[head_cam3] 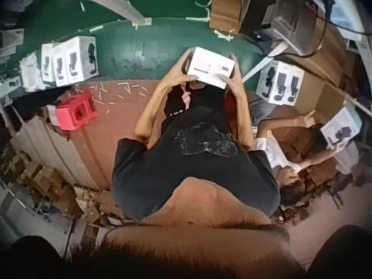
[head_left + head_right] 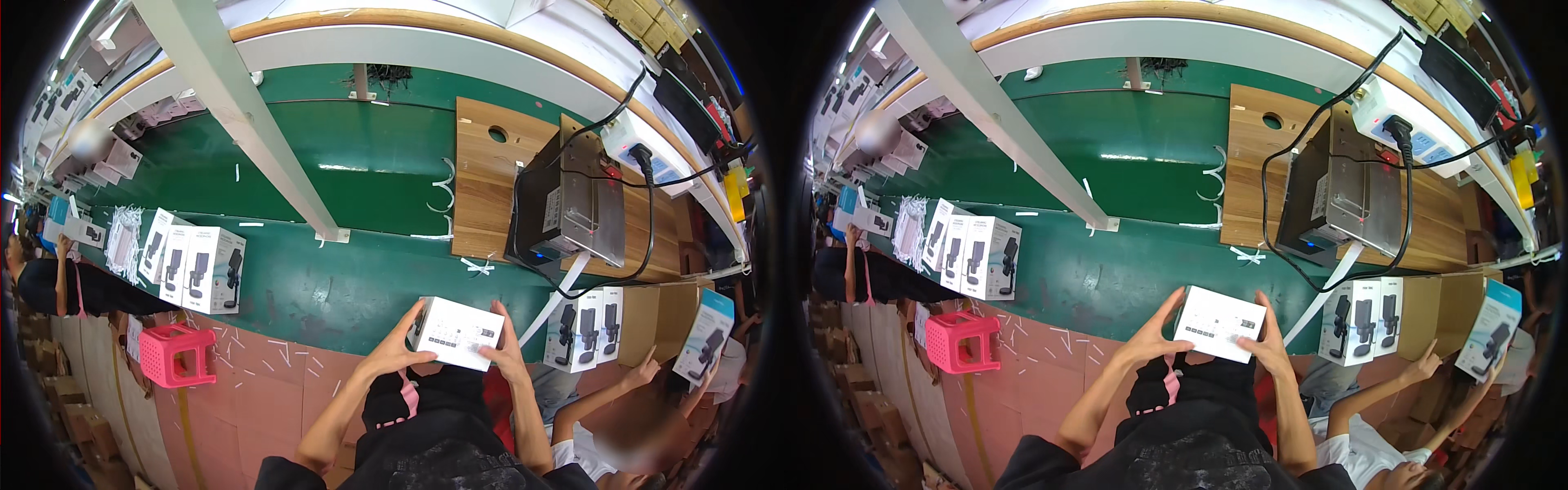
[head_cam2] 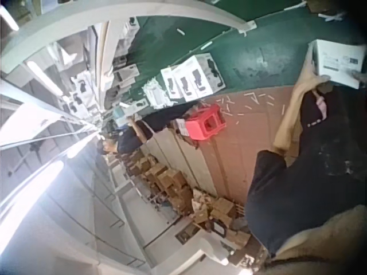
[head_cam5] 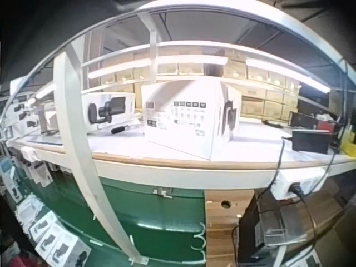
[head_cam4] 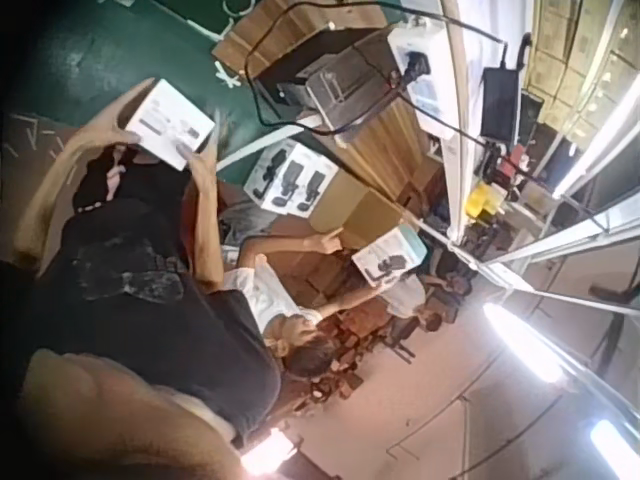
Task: Packing electronic devices into boxes at an assembly line.
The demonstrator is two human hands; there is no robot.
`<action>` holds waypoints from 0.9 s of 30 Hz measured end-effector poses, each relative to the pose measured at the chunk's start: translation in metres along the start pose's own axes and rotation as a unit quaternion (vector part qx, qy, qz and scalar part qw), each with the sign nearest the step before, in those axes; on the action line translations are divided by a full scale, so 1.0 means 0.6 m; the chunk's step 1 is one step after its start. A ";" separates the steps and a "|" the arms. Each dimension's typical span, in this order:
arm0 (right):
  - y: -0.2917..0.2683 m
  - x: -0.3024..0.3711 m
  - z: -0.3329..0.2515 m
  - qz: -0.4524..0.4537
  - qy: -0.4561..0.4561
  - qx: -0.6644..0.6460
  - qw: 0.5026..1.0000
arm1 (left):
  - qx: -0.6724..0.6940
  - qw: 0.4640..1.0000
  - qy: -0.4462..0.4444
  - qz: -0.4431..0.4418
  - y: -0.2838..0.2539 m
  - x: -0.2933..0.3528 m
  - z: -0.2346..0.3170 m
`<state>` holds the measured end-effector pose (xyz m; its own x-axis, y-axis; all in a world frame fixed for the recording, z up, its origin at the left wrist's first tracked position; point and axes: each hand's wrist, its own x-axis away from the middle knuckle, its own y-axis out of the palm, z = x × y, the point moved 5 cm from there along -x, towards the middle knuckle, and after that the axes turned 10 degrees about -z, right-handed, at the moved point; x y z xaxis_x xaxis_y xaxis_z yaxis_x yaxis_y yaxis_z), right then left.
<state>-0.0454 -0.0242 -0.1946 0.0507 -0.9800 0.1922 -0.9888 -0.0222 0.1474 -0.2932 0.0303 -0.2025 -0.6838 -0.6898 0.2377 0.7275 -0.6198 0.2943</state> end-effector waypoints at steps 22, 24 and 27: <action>-0.109 -0.049 0.147 0.252 0.150 -0.203 0.934 | 0.023 0.967 0.008 0.255 -0.132 -0.128 -0.030; -0.107 -0.056 0.201 0.246 0.192 -0.159 0.937 | -0.043 0.953 -0.021 0.300 -0.158 -0.085 -0.057; -0.077 -0.063 0.234 0.142 0.248 -0.179 0.941 | 0.028 0.963 -0.088 0.253 -0.126 -0.006 -0.097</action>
<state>-0.0212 -0.0137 -0.3449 -0.0607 -0.7213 0.6899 -0.8661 0.3817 0.3229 -0.3423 0.0576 -0.2796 -0.2447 -0.8209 0.5161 0.9694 -0.1957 0.1483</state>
